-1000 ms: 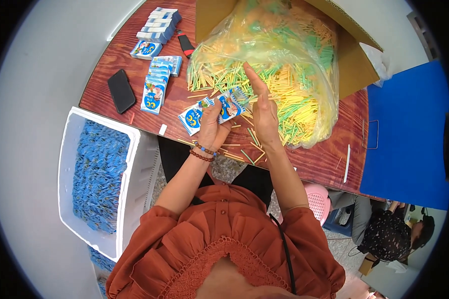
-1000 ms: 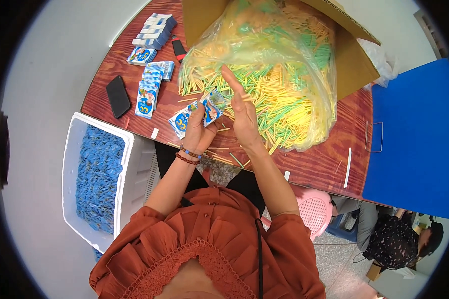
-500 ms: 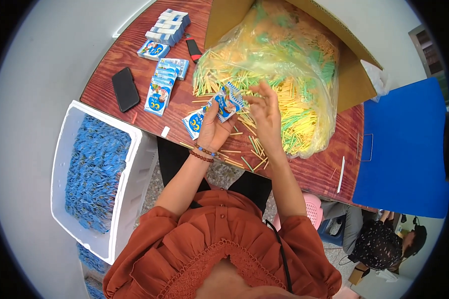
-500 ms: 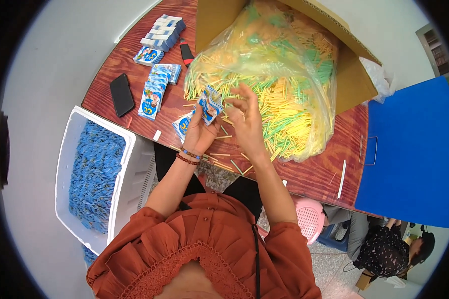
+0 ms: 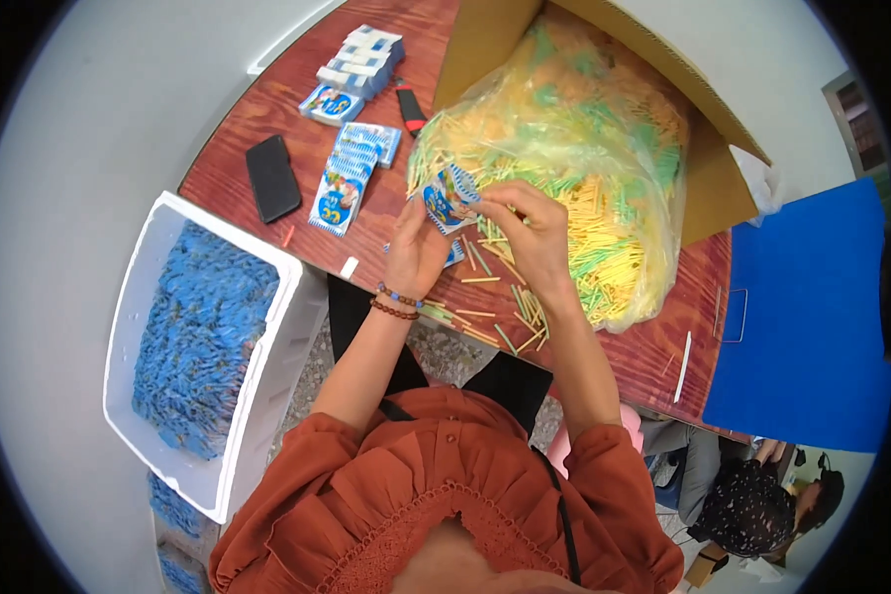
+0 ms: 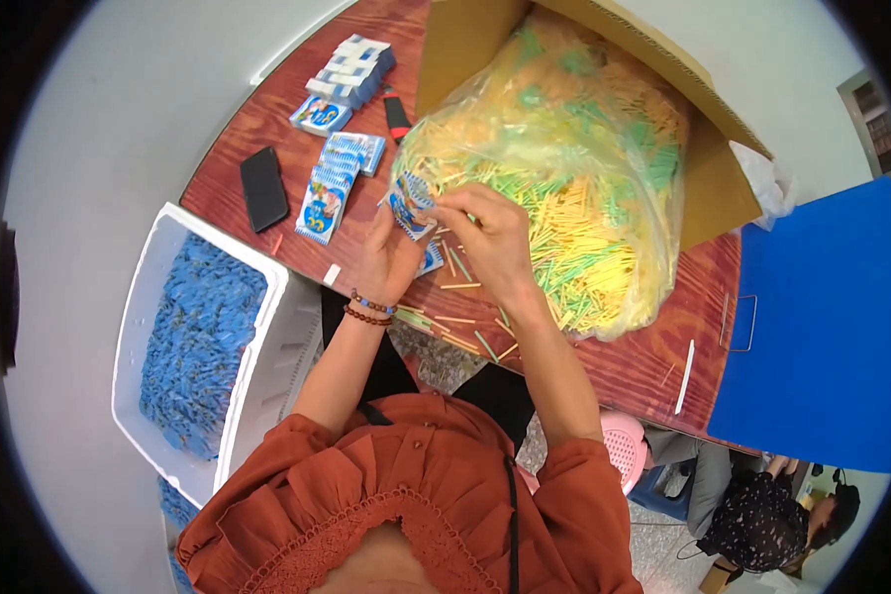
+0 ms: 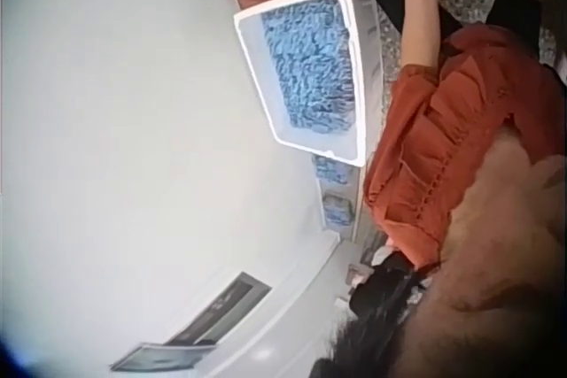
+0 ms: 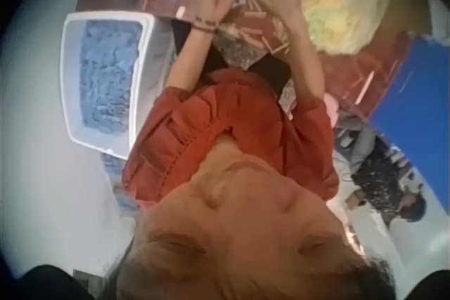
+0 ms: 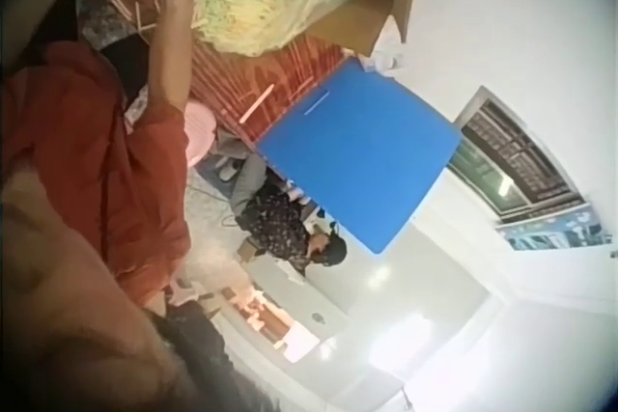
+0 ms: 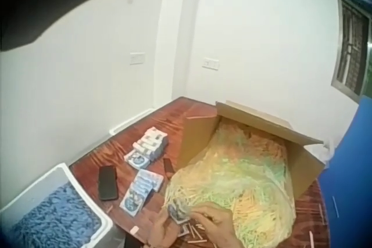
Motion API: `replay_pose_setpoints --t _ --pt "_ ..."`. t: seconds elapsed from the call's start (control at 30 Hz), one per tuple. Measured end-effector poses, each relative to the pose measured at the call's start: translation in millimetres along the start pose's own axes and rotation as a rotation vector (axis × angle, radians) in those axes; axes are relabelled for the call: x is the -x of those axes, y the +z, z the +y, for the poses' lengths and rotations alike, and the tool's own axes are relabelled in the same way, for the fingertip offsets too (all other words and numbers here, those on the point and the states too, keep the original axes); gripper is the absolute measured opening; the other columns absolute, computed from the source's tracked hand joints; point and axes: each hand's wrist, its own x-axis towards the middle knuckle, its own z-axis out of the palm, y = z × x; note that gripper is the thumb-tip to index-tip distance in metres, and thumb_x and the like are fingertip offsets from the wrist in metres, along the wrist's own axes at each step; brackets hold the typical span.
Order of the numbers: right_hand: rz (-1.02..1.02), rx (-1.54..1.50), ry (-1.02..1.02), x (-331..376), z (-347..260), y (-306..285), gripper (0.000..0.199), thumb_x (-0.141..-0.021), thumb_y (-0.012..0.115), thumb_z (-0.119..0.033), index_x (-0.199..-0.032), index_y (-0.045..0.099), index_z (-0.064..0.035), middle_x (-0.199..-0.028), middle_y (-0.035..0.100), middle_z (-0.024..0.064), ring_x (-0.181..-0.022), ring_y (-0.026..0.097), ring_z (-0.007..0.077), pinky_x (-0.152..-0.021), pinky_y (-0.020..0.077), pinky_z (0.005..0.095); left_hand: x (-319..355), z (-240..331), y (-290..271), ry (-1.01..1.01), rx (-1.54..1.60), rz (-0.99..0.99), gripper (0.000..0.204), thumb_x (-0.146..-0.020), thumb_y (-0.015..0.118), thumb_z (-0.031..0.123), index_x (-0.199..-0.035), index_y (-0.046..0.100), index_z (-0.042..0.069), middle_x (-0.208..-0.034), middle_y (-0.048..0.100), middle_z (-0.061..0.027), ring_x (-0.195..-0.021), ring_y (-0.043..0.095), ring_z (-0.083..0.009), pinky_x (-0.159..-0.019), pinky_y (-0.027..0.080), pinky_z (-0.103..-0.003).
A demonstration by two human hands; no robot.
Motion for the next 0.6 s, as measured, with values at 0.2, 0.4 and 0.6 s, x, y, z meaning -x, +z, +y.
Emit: replay_pose_setpoints --t 0.2,0.4,0.6 --pt "-0.227 -0.081 0.059 -19 -30 46 0.01 -0.088 0.064 -0.007 -0.093 0.067 0.0017 -0.081 0.066 0.0042 -0.074 0.059 0.0073 -0.064 0.0458 0.0215 26 35 -29 0.187 -0.02 0.091 0.034 -0.1 0.048 0.021 -0.126 0.052 -0.001 -0.125 0.059 -0.0108 -0.115 0.056 -0.0232 -0.104 0.041 -0.041" --pt "-0.336 -0.119 0.13 -45 23 137 0.02 -0.088 0.065 -0.02 -0.088 0.066 0.0001 -0.075 0.066 0.0055 -0.07 0.06 0.0105 -0.063 0.0451 0.0281 62 89 -75 0.541 -0.718 0.609 0.034 -0.095 0.058 0.014 -0.125 0.053 -0.001 -0.113 0.059 -0.008 -0.108 0.056 -0.0187 -0.089 0.047 -0.032" --pt "-0.237 0.117 0.135 -55 77 164 0.027 -0.086 0.063 -0.028 -0.096 0.067 -0.003 -0.085 0.07 0.012 -0.075 0.066 0.0247 -0.068 0.0492 0.0359 46 93 -87 0.642 -2.057 0.41 0.044 -0.081 0.068 0.01 -0.122 0.054 0.001 -0.121 0.052 -0.0179 -0.112 0.049 -0.0352 -0.097 0.038 -0.043"
